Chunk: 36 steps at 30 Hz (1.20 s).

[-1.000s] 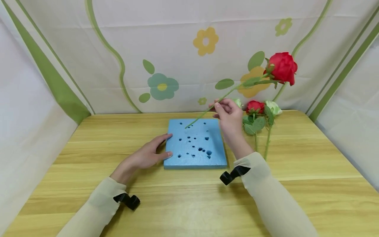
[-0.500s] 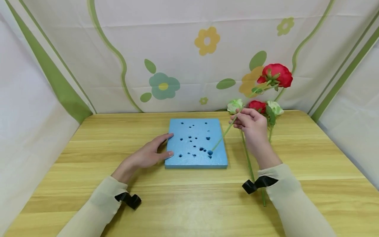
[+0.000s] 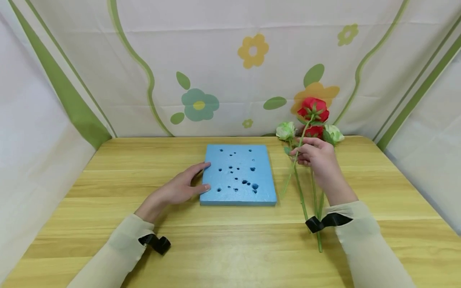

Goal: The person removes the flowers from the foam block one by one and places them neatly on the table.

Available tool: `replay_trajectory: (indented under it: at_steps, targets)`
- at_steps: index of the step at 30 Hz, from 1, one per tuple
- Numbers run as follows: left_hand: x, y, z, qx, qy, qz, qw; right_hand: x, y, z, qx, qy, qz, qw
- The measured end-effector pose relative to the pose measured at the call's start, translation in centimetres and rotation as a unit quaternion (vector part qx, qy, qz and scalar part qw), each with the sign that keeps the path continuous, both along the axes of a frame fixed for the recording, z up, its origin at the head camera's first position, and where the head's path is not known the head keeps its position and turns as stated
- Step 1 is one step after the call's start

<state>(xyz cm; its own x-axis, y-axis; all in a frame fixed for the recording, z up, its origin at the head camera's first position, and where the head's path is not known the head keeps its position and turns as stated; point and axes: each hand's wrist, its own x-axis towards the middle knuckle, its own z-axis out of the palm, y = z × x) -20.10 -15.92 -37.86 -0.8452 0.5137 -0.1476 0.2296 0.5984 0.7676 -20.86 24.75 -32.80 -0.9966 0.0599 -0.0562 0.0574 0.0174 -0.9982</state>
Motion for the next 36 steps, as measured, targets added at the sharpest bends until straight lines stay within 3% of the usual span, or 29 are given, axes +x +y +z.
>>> replay_trajectory:
  at_steps: [8,15,36]
  targets:
    - [0.0,0.0,-0.1,-0.003,0.002,-0.002,1.0000,-0.3,1.4,-0.2,0.086,-0.014,0.016,0.9961]
    - [0.0,-0.1,-0.3,-0.002,0.002,0.001,1.0000,-0.5,2.0,-0.2,0.177,-0.031,0.031,0.9832]
    - [0.0,0.0,-0.2,0.001,0.001,0.000,1.0000,-1.0,3.0,-0.9,0.254,-0.103,0.098,0.9569]
